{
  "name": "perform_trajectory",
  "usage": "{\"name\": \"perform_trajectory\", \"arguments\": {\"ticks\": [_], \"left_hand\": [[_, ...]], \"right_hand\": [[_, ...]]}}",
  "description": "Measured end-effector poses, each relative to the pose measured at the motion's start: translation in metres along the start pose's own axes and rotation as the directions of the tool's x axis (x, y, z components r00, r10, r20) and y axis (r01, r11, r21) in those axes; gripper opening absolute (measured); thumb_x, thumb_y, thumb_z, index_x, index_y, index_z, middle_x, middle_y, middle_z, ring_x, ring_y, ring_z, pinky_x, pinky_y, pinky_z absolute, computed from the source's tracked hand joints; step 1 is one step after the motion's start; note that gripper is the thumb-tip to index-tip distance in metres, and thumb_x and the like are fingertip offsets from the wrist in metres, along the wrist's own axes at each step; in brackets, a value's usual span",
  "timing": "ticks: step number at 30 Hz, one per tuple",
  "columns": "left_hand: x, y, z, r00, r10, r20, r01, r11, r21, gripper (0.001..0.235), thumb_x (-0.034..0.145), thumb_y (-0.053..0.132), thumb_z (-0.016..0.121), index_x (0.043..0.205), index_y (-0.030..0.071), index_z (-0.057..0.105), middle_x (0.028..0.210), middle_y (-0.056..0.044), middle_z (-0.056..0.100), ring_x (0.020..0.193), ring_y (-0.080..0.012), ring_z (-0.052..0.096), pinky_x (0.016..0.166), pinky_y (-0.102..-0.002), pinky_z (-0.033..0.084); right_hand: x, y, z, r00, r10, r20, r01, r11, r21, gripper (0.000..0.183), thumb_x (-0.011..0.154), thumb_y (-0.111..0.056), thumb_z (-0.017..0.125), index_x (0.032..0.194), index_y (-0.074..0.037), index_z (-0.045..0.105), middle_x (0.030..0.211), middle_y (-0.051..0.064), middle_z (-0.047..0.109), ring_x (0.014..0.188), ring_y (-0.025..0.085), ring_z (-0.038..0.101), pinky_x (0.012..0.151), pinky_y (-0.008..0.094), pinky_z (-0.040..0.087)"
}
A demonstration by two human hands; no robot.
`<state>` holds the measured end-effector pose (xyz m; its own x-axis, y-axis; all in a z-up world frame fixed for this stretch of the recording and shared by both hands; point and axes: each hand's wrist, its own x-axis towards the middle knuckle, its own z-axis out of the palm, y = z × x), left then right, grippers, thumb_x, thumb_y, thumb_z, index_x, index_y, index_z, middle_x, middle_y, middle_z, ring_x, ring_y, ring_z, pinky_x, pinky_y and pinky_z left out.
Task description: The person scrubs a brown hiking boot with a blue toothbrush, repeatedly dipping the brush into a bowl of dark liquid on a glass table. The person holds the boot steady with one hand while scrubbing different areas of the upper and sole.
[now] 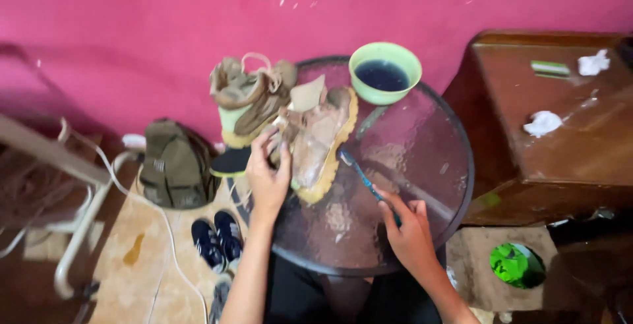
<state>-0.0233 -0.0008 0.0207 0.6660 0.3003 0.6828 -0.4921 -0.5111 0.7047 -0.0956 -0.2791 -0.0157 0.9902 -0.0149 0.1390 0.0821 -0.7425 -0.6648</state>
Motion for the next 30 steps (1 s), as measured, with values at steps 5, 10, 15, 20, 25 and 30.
{"name": "perform_trajectory", "arguments": {"ticks": [5,10,15,20,25,30], "left_hand": [[0.037,0.05,-0.032,0.879,-0.256,0.403,0.257,0.965,0.052,0.047,0.095,0.011,0.062,0.14,0.015,0.05,0.089,-0.013,0.076,0.079,-0.0416,0.066,0.079,-0.054,0.05],[0.054,0.049,-0.027,0.761,-0.297,0.576,0.305,0.949,0.085,0.066,0.09,0.013,0.063,0.151,0.02,0.041,0.099,-0.013,0.077,0.073,-0.0318,0.068,0.071,-0.044,0.054],[0.044,0.038,-0.02,0.737,-0.291,0.609,0.283,0.952,0.112,0.043,0.1,0.024,0.057,0.14,0.013,0.051,0.111,-0.02,0.075,0.097,-0.0463,0.07,0.086,-0.056,0.053],[0.028,0.012,-0.021,0.766,-0.244,0.594,0.223,0.969,0.11,0.013,0.094,0.028,0.071,0.093,0.018,0.063,0.071,-0.003,0.064,0.071,-0.02,0.059,0.07,-0.036,0.049],[0.01,-0.005,-0.015,0.833,-0.198,0.516,0.226,0.974,0.009,0.031,0.09,0.023,0.078,0.067,0.016,0.058,0.051,0.0,0.053,0.052,-0.0108,0.045,0.054,-0.027,0.043],[-0.022,-0.001,0.023,0.929,-0.144,0.34,0.172,0.984,-0.053,0.022,0.096,0.021,0.073,0.077,0.013,0.066,0.059,-0.007,0.065,0.057,-0.0152,0.059,0.06,-0.03,0.051]], "right_hand": [[0.07,0.024,-0.018,0.78,-0.369,-0.506,0.29,0.929,-0.231,0.031,0.097,-0.016,0.075,0.125,-0.005,0.068,0.096,0.016,0.07,0.086,0.038,0.068,0.089,0.048,0.052],[0.177,0.006,-0.057,0.697,-0.463,-0.547,0.29,0.88,-0.376,0.017,0.098,-0.028,0.082,0.1,-0.021,0.067,0.068,0.0,0.062,0.068,0.027,0.068,0.079,0.034,0.052],[0.275,0.041,-0.047,0.948,-0.172,-0.268,0.005,0.848,-0.529,0.022,0.093,-0.045,0.071,0.095,-0.024,0.07,0.078,0.006,0.077,0.083,0.034,0.077,0.085,0.042,0.039],[0.288,0.033,-0.046,0.956,-0.164,-0.241,0.019,0.859,-0.512,0.024,0.091,-0.042,0.072,0.096,-0.019,0.073,0.081,0.012,0.077,0.085,0.038,0.076,0.087,0.045,0.038],[0.253,0.01,-0.054,0.94,-0.173,-0.294,0.053,0.926,-0.375,0.018,0.099,-0.038,0.07,0.104,-0.021,0.072,0.086,0.01,0.078,0.089,0.038,0.075,0.088,0.041,0.038],[0.184,-0.003,-0.032,0.844,-0.164,-0.511,0.164,0.985,-0.046,0.01,0.108,-0.03,0.067,0.112,-0.022,0.067,0.074,0.008,0.061,0.082,0.037,0.067,0.089,0.04,0.045]]}}
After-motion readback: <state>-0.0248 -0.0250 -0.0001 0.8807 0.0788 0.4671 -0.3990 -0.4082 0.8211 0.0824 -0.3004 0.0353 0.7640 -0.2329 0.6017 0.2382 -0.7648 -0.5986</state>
